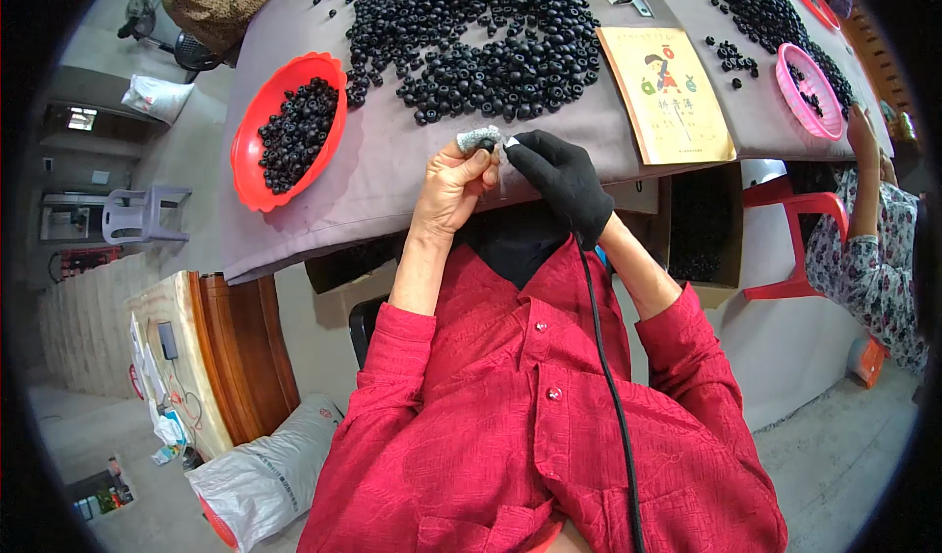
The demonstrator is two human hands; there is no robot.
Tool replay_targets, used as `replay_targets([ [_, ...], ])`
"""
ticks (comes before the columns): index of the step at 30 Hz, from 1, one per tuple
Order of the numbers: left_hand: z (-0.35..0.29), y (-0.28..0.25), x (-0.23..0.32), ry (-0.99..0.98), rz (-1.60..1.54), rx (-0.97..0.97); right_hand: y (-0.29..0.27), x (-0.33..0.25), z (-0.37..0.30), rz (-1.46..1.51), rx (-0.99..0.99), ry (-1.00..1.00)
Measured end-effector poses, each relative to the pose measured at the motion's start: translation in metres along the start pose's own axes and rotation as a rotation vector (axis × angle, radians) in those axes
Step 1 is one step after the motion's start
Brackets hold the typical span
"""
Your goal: The person sorts small black round objects by hand into a bowl.
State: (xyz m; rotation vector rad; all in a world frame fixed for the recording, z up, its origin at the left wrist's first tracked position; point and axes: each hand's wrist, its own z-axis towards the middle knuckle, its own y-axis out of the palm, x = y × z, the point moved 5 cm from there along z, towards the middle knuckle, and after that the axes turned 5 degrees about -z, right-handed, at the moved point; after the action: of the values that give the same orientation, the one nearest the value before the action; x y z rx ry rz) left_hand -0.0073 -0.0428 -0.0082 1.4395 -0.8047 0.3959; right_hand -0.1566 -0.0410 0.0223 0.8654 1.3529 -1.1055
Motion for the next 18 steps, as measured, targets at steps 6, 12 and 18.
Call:
replay_targets([
  [6,-0.0002,-0.0013,0.0007,0.008,-0.017,-0.017,0.006,-0.0033,-0.0018,-0.001,-0.061,0.049],
  [12,-0.0024,-0.0017,0.0005,-0.008,-0.028,-0.011,0.0081,-0.0009,-0.0033,-0.023,-0.11,0.033],
  [18,-0.0008,-0.0007,-0.0006,-0.012,-0.02,0.005,0.0078,-0.0046,-0.0029,-0.042,-0.122,0.042],
])
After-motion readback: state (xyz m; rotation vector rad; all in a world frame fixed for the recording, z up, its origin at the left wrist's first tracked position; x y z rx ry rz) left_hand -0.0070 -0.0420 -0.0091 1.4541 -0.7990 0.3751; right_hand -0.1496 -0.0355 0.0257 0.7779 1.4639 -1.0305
